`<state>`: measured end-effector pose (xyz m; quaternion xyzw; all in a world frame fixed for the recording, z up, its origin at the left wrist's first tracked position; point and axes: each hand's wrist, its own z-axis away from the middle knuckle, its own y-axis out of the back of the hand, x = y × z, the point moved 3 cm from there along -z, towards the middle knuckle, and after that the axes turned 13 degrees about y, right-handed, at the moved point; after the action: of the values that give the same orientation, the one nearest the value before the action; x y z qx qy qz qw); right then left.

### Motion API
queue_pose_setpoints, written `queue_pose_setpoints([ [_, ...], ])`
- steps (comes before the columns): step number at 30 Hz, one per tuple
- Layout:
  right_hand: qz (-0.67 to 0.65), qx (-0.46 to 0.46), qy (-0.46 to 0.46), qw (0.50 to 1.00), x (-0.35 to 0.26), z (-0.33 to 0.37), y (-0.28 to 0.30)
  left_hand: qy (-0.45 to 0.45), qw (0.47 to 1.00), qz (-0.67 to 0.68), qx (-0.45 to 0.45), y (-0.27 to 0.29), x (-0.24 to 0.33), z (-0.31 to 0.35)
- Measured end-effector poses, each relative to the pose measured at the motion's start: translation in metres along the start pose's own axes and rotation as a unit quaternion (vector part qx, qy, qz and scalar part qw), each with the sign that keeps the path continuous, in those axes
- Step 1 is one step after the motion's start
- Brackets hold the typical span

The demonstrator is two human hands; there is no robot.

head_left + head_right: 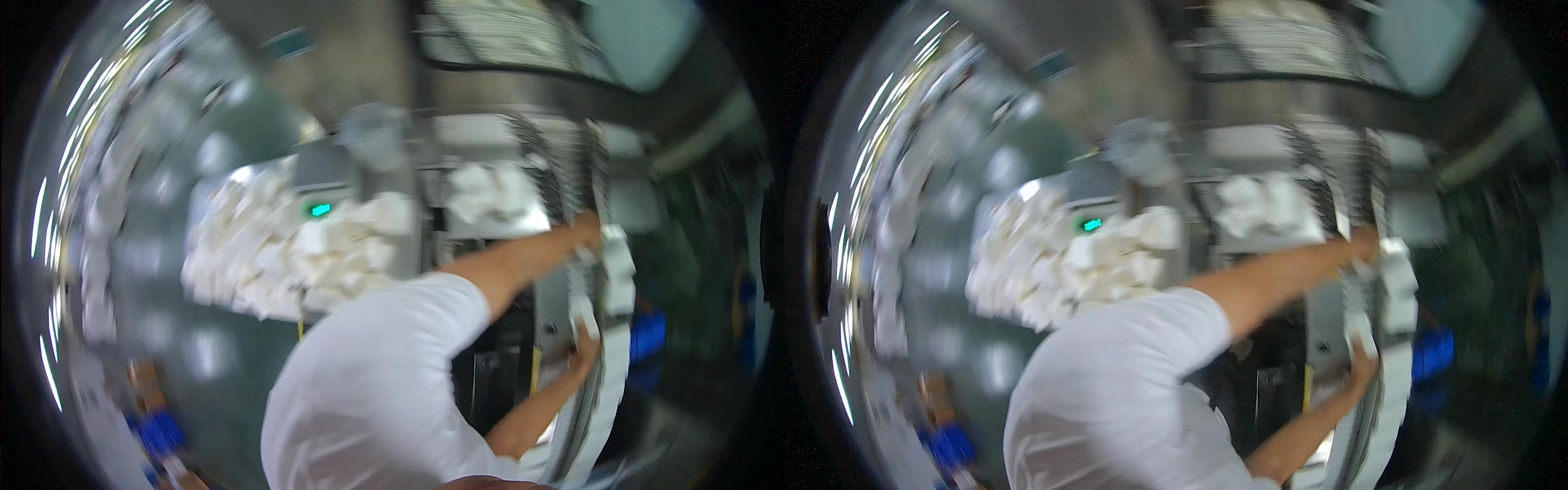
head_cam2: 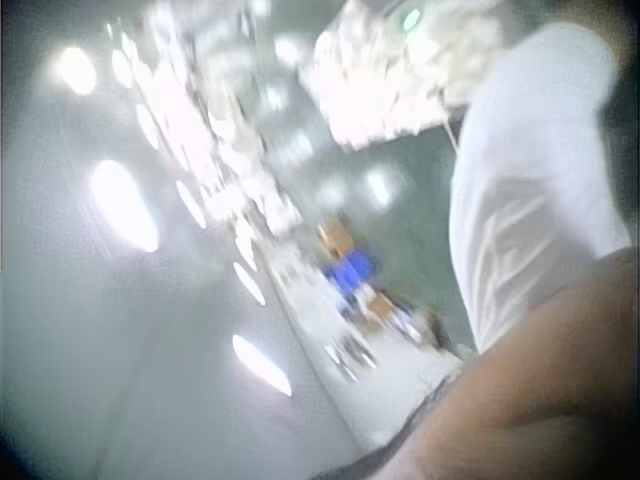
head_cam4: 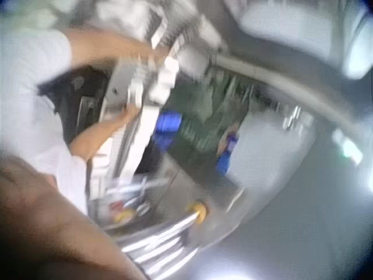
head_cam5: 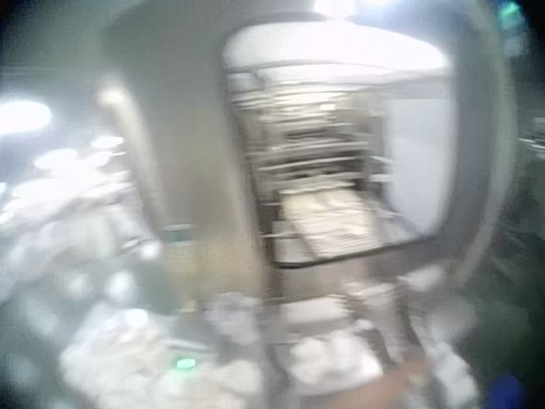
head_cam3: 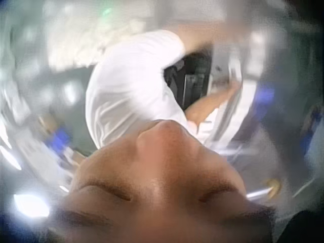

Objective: The person picks up square white items from a conveyor belt, places them on a scale to check their weight, and stacks them on a nearby work surface.

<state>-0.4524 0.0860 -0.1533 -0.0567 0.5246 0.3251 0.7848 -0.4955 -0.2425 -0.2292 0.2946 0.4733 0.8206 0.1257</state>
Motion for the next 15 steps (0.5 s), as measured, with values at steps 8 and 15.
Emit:
queue_pose_setpoints([
  [8,0.290,0.287,0.241,0.881,-0.040,0.071,0.021,-0.226,0.916,0.301,0.138,0.139,-0.028,0.306],
  [15,0.021,-0.287,0.392,0.874,-0.210,0.232,-0.320,0.016,0.823,0.394,0.409,0.298,-0.440,0.554],
])
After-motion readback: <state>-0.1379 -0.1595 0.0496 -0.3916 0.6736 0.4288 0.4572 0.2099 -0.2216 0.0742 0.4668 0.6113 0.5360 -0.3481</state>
